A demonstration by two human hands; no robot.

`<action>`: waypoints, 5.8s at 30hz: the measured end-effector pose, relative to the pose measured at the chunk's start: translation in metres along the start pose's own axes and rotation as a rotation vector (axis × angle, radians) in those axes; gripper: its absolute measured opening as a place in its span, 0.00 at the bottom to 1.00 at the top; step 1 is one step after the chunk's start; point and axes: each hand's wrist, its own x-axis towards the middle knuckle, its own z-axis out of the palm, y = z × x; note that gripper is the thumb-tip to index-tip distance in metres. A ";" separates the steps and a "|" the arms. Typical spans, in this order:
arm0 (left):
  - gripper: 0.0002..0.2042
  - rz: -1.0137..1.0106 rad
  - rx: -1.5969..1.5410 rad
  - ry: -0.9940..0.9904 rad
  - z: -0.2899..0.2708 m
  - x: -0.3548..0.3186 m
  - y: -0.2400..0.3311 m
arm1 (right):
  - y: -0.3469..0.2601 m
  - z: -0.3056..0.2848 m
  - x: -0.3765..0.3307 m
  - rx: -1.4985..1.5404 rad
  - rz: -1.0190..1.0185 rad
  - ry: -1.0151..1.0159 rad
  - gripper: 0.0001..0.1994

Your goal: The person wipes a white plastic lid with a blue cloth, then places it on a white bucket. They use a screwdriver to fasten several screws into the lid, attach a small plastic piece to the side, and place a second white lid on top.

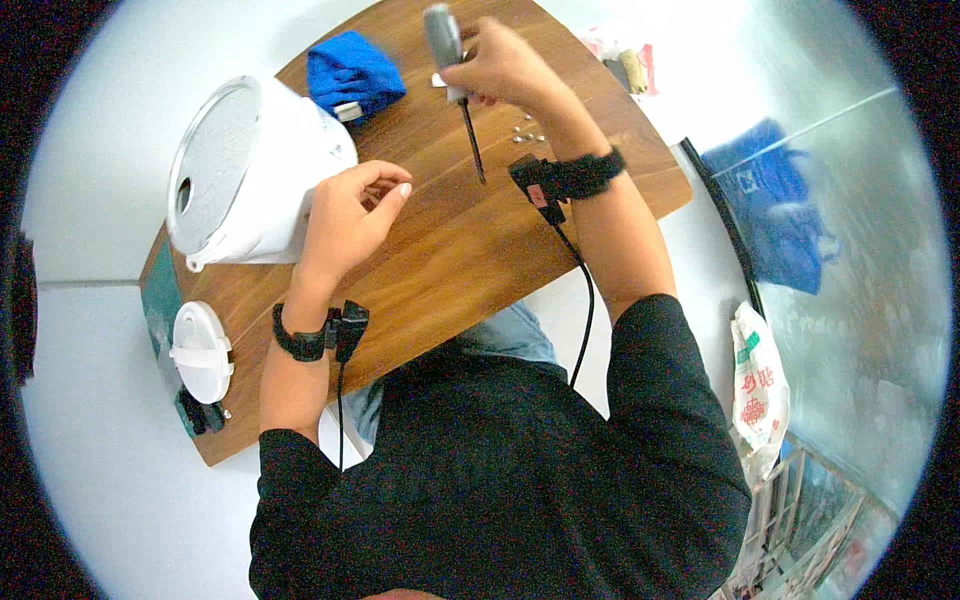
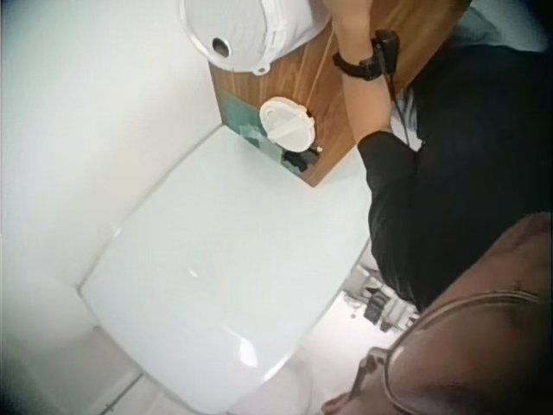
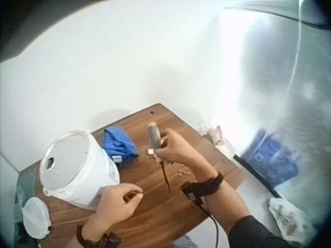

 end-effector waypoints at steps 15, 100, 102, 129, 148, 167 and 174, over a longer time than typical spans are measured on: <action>0.09 0.122 0.210 -0.213 0.104 0.094 -0.004 | 0.035 -0.059 -0.055 0.332 0.035 0.336 0.31; 0.09 0.039 -0.308 0.316 -0.125 -0.137 -0.041 | -0.190 0.129 -0.025 0.764 -0.607 -0.486 0.35; 0.09 0.052 -0.272 0.348 -0.133 -0.132 -0.037 | -0.207 0.126 -0.027 0.731 -0.550 -0.510 0.34; 0.09 0.017 -0.144 0.479 -0.159 -0.067 -0.030 | -0.224 0.141 0.004 0.604 -0.644 -0.256 0.14; 0.05 0.132 -0.222 0.524 -0.156 -0.054 -0.026 | -0.231 0.132 -0.005 0.634 -0.532 -0.423 0.23; 0.03 0.114 -0.402 0.423 -0.161 -0.052 -0.029 | -0.227 0.149 -0.001 0.600 -0.681 -0.350 0.19; 0.06 0.105 -0.518 0.299 -0.168 -0.052 -0.028 | -0.222 0.145 0.006 0.659 -0.664 -0.371 0.15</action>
